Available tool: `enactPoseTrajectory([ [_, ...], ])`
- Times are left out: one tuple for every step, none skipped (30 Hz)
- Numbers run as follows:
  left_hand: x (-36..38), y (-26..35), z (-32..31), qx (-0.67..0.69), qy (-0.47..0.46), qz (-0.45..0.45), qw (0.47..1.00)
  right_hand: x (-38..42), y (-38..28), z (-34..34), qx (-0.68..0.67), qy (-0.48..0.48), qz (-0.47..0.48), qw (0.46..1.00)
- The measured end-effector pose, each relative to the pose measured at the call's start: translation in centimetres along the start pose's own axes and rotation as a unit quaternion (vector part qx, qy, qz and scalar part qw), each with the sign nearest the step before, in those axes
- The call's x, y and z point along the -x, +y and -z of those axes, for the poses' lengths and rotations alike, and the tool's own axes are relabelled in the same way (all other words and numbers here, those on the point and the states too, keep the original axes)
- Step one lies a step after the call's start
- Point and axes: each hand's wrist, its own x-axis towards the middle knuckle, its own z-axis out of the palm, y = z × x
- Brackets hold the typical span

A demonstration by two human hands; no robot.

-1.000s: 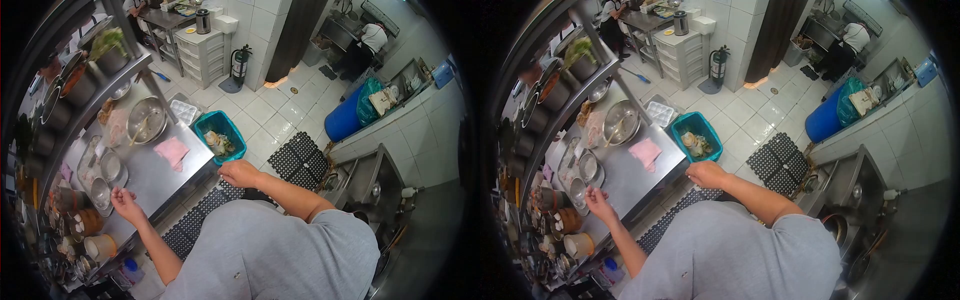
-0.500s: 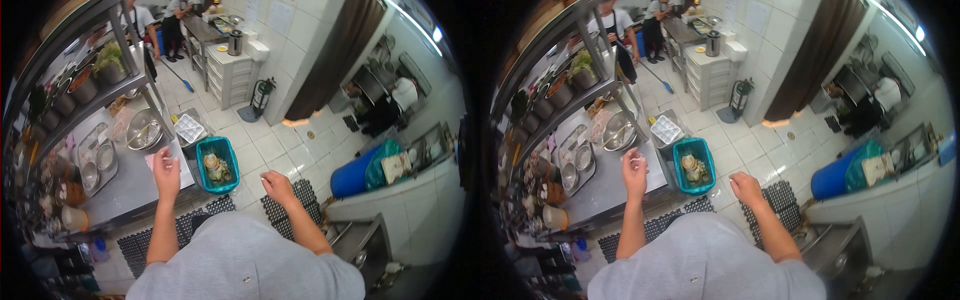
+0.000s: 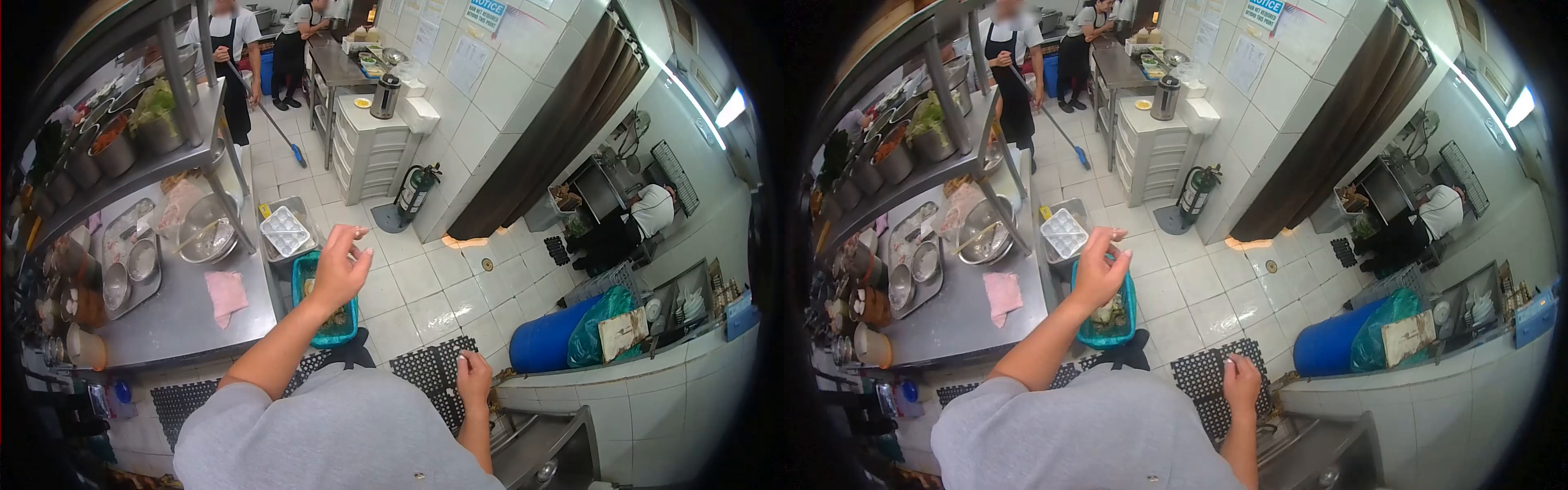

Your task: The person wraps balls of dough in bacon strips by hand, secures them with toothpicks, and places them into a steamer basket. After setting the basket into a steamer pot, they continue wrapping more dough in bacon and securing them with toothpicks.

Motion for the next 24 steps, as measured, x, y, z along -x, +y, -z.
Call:
enactPoseTrajectory([
  [-0.8, -0.2, -1.1, 0.001, 0.001, 0.001, 1.000, -0.6, 0.9, 0.4, -0.010, 0.020, -0.030, 0.999],
  [-1.5, -0.5, -2.2, 0.012, -0.010, 0.002, 1.000, -1.1, 2.2, 0.5, -0.002, 0.037, -0.032, 0.999],
  [-2.3, -0.8, -3.1, 0.023, -0.020, 0.004, 1.000, -1.7, 3.5, 0.4, -0.002, 0.037, -0.032, 0.999],
  [-3.0, -1.5, -3.8, 0.020, -0.026, -0.001, 0.999, -2.7, 4.4, 0.3, -0.027, 0.042, -0.078, 0.996],
  [-3.9, -2.0, -4.2, 0.018, -0.021, -0.004, 1.000, -4.0, 5.6, -0.1, -0.054, 0.048, -0.122, 0.990],
  [-4.8, -2.4, -4.5, 0.003, -0.031, -0.006, 0.999, -5.6, 6.6, -0.7, -0.058, 0.058, -0.123, 0.989],
  [-5.7, -2.9, -4.8, -0.011, -0.040, -0.006, 0.999, -7.1, 7.0, -1.3, -0.060, 0.057, -0.115, 0.990],
  [-6.7, -3.9, -4.9, -0.021, -0.039, -0.008, 0.999, -9.3, 7.0, -2.1, -0.076, 0.049, -0.110, 0.990],
  [-7.5, -4.9, -5.0, -0.024, -0.029, -0.010, 0.999, -11.7, 7.0, -3.1, -0.090, 0.040, -0.105, 0.990],
  [-8.3, -6.0, -5.1, 0.000, -0.012, 0.035, 0.999, -14.9, 6.6, -4.2, -0.091, 0.035, -0.094, 0.991],
  [-9.4, -7.0, -5.1, 0.025, 0.004, 0.083, 0.996, -18.0, 5.7, -5.5, -0.079, 0.017, -0.027, 0.996],
  [-10.2, -8.1, -5.1, 0.020, 0.021, 0.107, 0.994, -20.5, 5.0, -6.7, -0.065, -0.005, 0.035, 0.997],
  [-11.0, -9.0, -5.3, 0.018, 0.025, 0.125, 0.992, -22.1, 4.1, -7.7, -0.051, -0.033, 0.089, 0.994],
  [-11.8, -9.8, -5.4, 0.009, 0.038, 0.142, 0.989, -24.2, 2.4, -8.5, -0.040, -0.089, 0.088, 0.991],
  [-12.6, -10.3, -5.6, -0.001, 0.054, 0.151, 0.987, -26.8, 0.4, -9.4, -0.032, -0.139, 0.093, 0.985],
  [-13.4, -11.2, -6.0, -0.008, 0.047, 0.162, 0.986, -28.6, -1.1, -10.4, -0.034, -0.144, 0.097, 0.984],
  [-14.1, -12.3, -6.9, -0.011, 0.054, 0.157, 0.986, -30.6, -2.5, -11.3, -0.027, -0.199, 0.134, 0.970],
  [-14.8, -13.4, -7.9, -0.002, 0.027, 0.176, 0.984, -32.7, -3.9, -12.1, -0.019, -0.250, 0.173, 0.952],
  [-15.9, -13.4, -8.6, 0.007, -0.001, 0.193, 0.981, -34.7, -5.4, -12.8, -0.022, -0.245, 0.183, 0.952],
  [-17.0, -13.5, -9.2, -0.004, -0.038, 0.187, 0.982, -36.4, -6.7, -13.6, -0.005, -0.288, 0.218, 0.933],
  [-18.0, -13.1, -9.7, -0.011, -0.035, 0.181, 0.983, -37.6, -7.6, -14.2, 0.012, -0.329, 0.251, 0.910],
  [-19.1, -12.7, -10.1, 0.035, -0.056, 0.186, 0.980, -39.0, -7.4, -15.6, 0.025, -0.350, 0.277, 0.895],
  [-20.4, -12.0, -10.2, 0.080, -0.076, 0.191, 0.975, -40.1, -7.8, -16.3, 0.018, -0.345, 0.284, 0.894],
  [-21.5, -11.4, -10.1, 0.209, -0.090, 0.259, 0.939, -41.2, -8.2, -16.9, -0.002, -0.343, 0.289, 0.894],
])
